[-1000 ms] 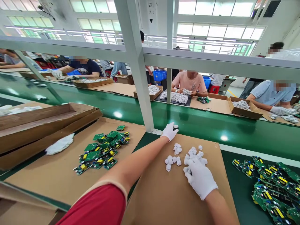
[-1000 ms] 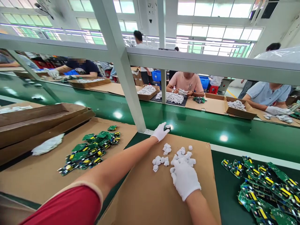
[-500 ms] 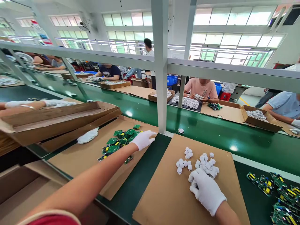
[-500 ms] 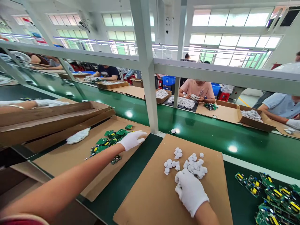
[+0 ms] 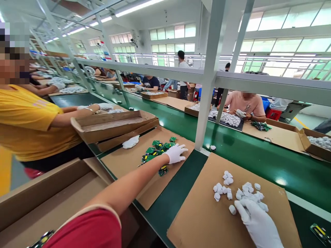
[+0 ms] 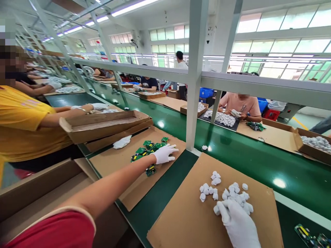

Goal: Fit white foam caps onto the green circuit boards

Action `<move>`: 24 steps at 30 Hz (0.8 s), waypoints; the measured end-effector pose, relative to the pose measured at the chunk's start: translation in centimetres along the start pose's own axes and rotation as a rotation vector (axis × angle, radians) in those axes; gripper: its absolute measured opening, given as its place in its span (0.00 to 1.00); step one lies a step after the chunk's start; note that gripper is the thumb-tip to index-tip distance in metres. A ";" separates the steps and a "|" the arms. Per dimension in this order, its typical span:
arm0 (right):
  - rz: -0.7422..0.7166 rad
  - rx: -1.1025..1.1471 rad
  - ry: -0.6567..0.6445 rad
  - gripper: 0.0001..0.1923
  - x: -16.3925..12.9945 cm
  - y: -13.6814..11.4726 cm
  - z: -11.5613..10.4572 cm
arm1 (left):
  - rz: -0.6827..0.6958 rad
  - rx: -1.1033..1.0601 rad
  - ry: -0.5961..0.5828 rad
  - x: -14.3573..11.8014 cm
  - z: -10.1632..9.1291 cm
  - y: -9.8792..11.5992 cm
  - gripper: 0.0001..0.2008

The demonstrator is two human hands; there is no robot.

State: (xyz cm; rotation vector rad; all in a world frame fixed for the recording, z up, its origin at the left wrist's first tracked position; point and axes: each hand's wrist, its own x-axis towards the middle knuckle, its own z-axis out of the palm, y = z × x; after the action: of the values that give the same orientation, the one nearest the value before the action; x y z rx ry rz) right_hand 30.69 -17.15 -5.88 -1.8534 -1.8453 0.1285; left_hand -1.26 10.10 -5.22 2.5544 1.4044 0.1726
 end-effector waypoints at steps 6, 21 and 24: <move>-0.025 -0.014 0.058 0.14 0.5 0.5 -0.3 | -0.210 -0.054 0.134 0.7 -3.3 -4.7 0.21; 0.112 0.104 0.059 0.20 -0.4 1.1 0.4 | -0.020 -0.036 -0.070 1.3 -2.6 -1.3 0.19; 0.135 0.137 0.109 0.17 -0.4 1.2 0.5 | -0.041 -0.008 0.005 0.7 -3.5 -1.0 0.21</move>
State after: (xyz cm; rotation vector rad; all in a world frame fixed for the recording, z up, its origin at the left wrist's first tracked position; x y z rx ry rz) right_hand 31.53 -17.27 -6.96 -1.8516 -1.5980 0.1924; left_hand -2.41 11.67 -2.07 2.5180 1.4537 0.1773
